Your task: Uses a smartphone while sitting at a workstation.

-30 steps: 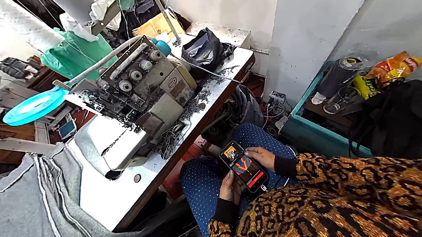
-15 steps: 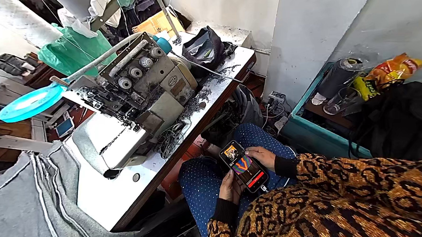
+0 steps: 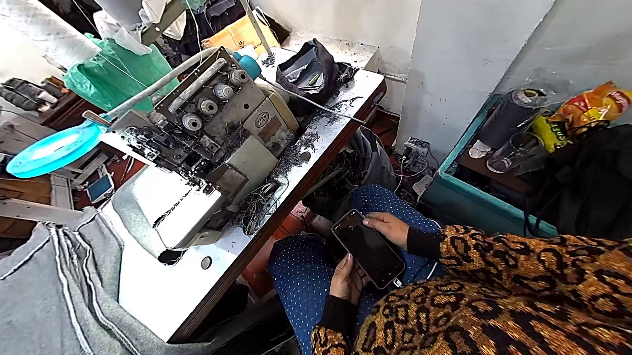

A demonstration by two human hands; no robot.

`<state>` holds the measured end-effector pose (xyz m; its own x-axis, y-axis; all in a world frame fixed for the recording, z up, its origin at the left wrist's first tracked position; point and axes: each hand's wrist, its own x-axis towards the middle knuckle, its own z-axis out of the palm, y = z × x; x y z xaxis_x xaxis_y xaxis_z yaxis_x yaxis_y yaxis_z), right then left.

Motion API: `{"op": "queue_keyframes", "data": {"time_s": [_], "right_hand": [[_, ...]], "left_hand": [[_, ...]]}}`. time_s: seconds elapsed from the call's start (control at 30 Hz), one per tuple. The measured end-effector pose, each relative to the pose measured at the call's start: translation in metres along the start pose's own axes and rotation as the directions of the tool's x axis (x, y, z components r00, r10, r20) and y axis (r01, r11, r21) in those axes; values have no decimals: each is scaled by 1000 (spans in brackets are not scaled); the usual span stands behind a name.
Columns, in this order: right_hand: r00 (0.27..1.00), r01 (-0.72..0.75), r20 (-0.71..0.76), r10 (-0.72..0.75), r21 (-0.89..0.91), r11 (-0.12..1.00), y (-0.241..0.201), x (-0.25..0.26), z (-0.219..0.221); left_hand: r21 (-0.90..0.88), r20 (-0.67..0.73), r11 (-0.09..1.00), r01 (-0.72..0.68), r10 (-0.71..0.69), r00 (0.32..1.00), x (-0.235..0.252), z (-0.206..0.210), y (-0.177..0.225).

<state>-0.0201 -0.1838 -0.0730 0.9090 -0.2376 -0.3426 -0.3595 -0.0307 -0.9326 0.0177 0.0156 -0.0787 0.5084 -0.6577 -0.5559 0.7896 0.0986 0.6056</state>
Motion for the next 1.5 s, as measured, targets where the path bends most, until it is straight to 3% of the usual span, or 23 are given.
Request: {"op": "queue_keyframes", "data": {"time_s": [0.23, 0.5, 0.73, 1.5], "right_hand": [[997, -78, -18, 76, -221, 972, -40, 30, 5], [995, -98, 44, 91, 201, 975, -18, -7, 3], [988, -157, 35, 153, 248, 956, -12, -17, 0], [986, -166, 23, 165, 215, 962, -19, -10, 5]], "left_hand": [[4, 13, 1000, -6, 6, 1000, -1, 0, 0], [-11, 30, 1000, -4, 4, 1000, -2, 0, 0], [-8, 44, 1000, -8, 9, 999, -2, 0, 0], [-5, 78, 1000, -14, 14, 997, -2, -3, -1]]}}
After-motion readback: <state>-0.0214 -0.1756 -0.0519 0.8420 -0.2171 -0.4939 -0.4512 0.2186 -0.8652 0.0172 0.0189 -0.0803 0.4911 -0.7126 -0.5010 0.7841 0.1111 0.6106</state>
